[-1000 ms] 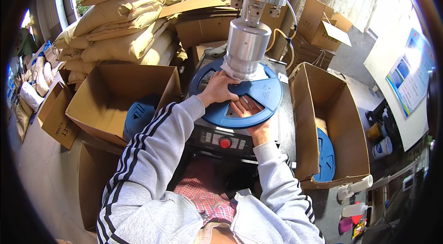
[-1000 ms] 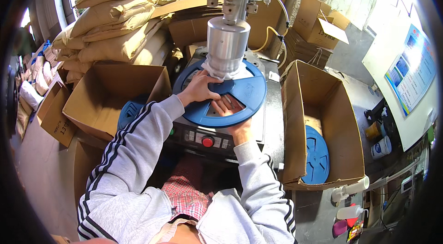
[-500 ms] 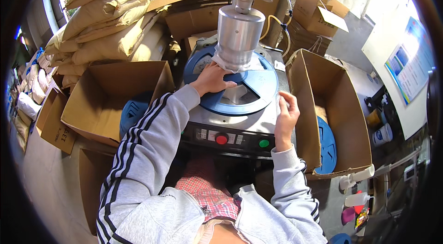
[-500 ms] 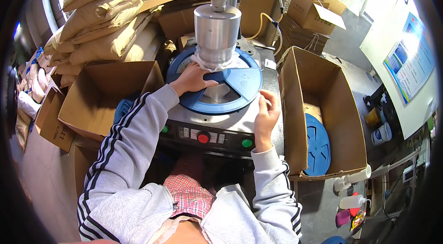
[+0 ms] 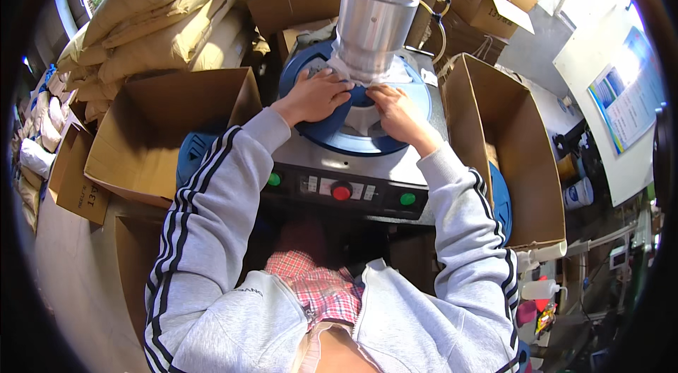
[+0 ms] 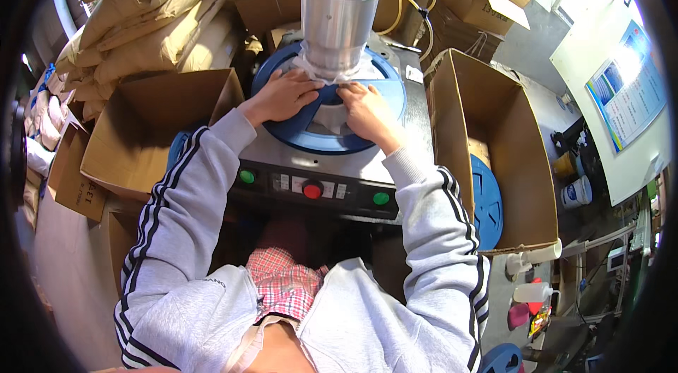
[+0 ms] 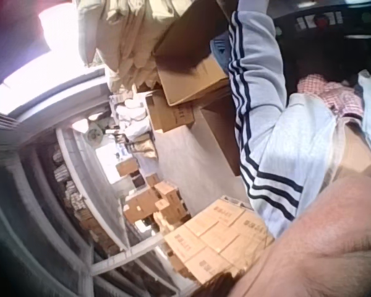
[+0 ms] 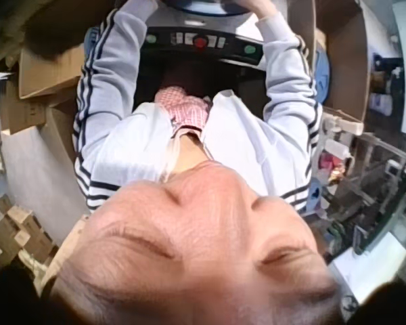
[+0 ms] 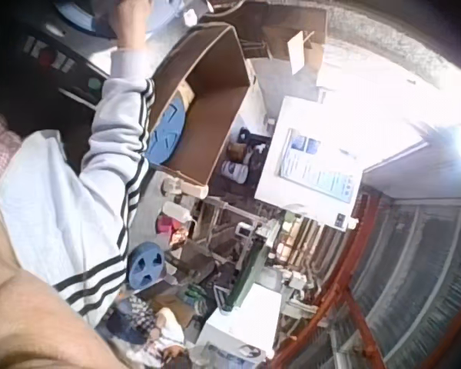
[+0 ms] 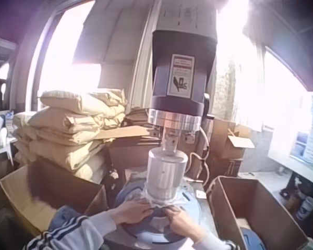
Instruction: The person assembles blue plastic reels by placing them onto a vertical spindle on a small machine, then removes them and stacks them into a cardboard box. The process is repeated multiple times with consistent handling of the reels and box.
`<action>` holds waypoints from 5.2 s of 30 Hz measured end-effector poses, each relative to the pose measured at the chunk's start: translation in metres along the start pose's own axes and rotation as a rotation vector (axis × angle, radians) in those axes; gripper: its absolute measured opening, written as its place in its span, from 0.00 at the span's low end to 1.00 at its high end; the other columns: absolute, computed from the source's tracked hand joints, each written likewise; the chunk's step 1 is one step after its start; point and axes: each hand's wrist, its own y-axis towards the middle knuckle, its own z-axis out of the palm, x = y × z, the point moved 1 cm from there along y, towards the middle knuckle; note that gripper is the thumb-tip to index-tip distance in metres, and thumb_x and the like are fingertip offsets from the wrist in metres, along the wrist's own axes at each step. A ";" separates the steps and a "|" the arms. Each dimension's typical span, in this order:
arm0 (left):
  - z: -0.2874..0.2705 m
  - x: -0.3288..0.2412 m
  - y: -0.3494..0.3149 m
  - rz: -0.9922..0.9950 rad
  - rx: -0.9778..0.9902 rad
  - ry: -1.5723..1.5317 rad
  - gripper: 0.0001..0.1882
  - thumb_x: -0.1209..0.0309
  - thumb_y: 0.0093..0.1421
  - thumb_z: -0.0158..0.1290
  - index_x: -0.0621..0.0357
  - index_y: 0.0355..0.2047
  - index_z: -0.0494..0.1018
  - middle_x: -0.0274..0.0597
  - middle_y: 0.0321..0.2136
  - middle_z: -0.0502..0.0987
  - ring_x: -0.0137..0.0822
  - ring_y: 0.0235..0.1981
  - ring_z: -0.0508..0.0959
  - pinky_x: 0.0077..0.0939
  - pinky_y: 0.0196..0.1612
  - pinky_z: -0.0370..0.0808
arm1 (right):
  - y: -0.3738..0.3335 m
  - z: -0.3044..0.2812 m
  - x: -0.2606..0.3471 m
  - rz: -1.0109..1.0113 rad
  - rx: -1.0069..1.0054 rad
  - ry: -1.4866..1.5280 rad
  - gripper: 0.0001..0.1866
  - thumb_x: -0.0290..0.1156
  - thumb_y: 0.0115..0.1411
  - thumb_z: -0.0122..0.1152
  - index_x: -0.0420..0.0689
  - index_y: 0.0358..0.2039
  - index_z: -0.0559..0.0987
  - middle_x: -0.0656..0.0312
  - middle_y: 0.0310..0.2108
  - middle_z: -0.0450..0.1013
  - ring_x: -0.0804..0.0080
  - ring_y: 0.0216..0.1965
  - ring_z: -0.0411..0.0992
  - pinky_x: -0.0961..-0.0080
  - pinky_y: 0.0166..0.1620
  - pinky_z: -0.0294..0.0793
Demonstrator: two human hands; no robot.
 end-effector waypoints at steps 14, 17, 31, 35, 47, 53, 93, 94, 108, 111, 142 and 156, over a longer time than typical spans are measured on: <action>0.075 0.029 -0.221 -0.453 -0.385 -0.628 0.55 0.56 0.47 0.72 0.65 0.69 0.55 0.61 0.62 0.66 0.52 0.66 0.65 0.38 0.65 0.63 | -0.240 0.025 0.030 0.699 -0.349 0.682 0.49 0.38 0.53 0.77 0.35 0.68 0.60 0.47 0.65 0.65 0.59 0.66 0.63 0.65 0.66 0.62; 0.079 0.027 -0.225 -0.498 -0.362 -0.704 0.56 0.57 0.44 0.73 0.66 0.68 0.55 0.61 0.60 0.69 0.52 0.64 0.68 0.37 0.64 0.64 | -0.228 0.040 0.039 0.671 -0.368 0.691 0.47 0.36 0.53 0.77 0.33 0.67 0.62 0.46 0.60 0.69 0.59 0.59 0.69 0.68 0.63 0.66; -0.016 0.162 -0.253 -0.681 -0.686 -0.270 0.19 0.71 0.55 0.64 0.64 0.47 0.77 0.45 0.34 0.83 0.32 0.33 0.82 0.25 0.39 0.79 | -0.267 0.029 0.046 0.747 -0.415 0.697 0.31 0.25 0.61 0.67 0.38 0.64 0.67 0.54 0.60 0.68 0.66 0.59 0.68 0.70 0.61 0.67; 0.056 0.246 -0.246 -0.735 0.081 -0.027 0.39 0.68 0.50 0.67 0.51 0.63 0.66 0.54 0.55 0.74 0.47 0.57 0.75 0.37 0.56 0.74 | -0.273 0.038 0.061 0.795 -0.340 0.561 0.26 0.26 0.63 0.65 0.39 0.61 0.70 0.55 0.57 0.69 0.68 0.54 0.70 0.71 0.56 0.70; 0.176 0.321 -0.233 -1.085 0.703 -0.008 0.63 0.75 0.42 0.74 0.10 0.70 0.50 0.50 0.74 0.37 0.67 0.70 0.52 0.55 0.65 0.65 | -0.301 -0.015 0.078 0.967 -0.393 0.393 0.25 0.25 0.65 0.62 0.40 0.62 0.70 0.58 0.42 0.76 0.80 0.38 0.73 0.83 0.43 0.72; 0.176 0.323 -0.243 -0.979 0.587 -0.050 0.62 0.78 0.40 0.72 0.14 0.69 0.53 0.54 0.74 0.38 0.64 0.70 0.55 0.53 0.62 0.70 | -0.283 -0.001 0.088 0.946 -0.350 0.429 0.24 0.29 0.65 0.65 0.41 0.59 0.72 0.66 0.37 0.76 0.83 0.34 0.70 0.84 0.39 0.69; -0.053 -0.011 -0.319 -0.782 -0.622 -1.073 0.49 0.74 0.54 0.64 0.59 0.71 0.47 0.59 0.61 0.65 0.55 0.61 0.71 0.49 0.57 0.77 | -0.387 0.006 -0.290 1.294 0.727 -0.043 0.61 0.23 0.39 0.81 0.75 0.69 0.57 0.52 0.74 0.43 0.42 0.69 0.57 0.52 0.65 0.67; -0.053 -0.014 -0.316 -0.776 -0.626 -1.069 0.49 0.74 0.54 0.64 0.59 0.71 0.47 0.59 0.60 0.65 0.56 0.61 0.71 0.49 0.57 0.77 | -0.395 0.007 -0.301 1.281 0.711 -0.018 0.61 0.23 0.36 0.82 0.75 0.68 0.59 0.52 0.74 0.45 0.42 0.68 0.58 0.53 0.65 0.68; -0.118 -0.083 -0.292 -0.316 -0.700 -1.052 0.57 0.78 0.47 0.68 0.58 0.71 0.44 0.59 0.59 0.66 0.59 0.60 0.71 0.50 0.54 0.79 | -0.296 -0.160 -0.217 0.556 -0.497 -0.331 0.43 0.36 0.41 0.74 0.50 0.61 0.69 0.55 0.59 0.63 0.54 0.67 0.56 0.58 0.68 0.60; -0.132 -0.106 -0.270 -0.133 -0.601 -1.201 0.59 0.79 0.45 0.69 0.58 0.71 0.43 0.59 0.58 0.67 0.59 0.60 0.72 0.50 0.54 0.80 | -0.252 -0.208 -0.117 0.367 -0.679 0.275 0.46 0.34 0.41 0.76 0.50 0.63 0.68 0.54 0.63 0.60 0.59 0.64 0.61 0.65 0.59 0.69; -0.077 -0.149 -0.269 -0.208 -0.139 -1.864 0.49 0.66 0.49 0.73 0.59 0.67 0.58 0.51 0.55 0.74 0.45 0.56 0.76 0.41 0.57 0.77 | -0.106 -0.068 0.237 0.100 0.133 0.970 0.56 0.60 0.43 0.77 0.50 0.69 0.62 0.46 0.64 0.56 0.60 0.44 0.75 0.72 0.38 0.83; -0.071 -0.148 -0.275 -0.228 -0.209 -1.800 0.54 0.67 0.47 0.73 0.60 0.69 0.53 0.51 0.57 0.72 0.47 0.56 0.76 0.42 0.59 0.75 | -0.104 -0.064 0.231 0.060 0.232 1.028 0.53 0.53 0.49 0.74 0.52 0.71 0.59 0.48 0.66 0.53 0.65 0.38 0.75 0.73 0.38 0.82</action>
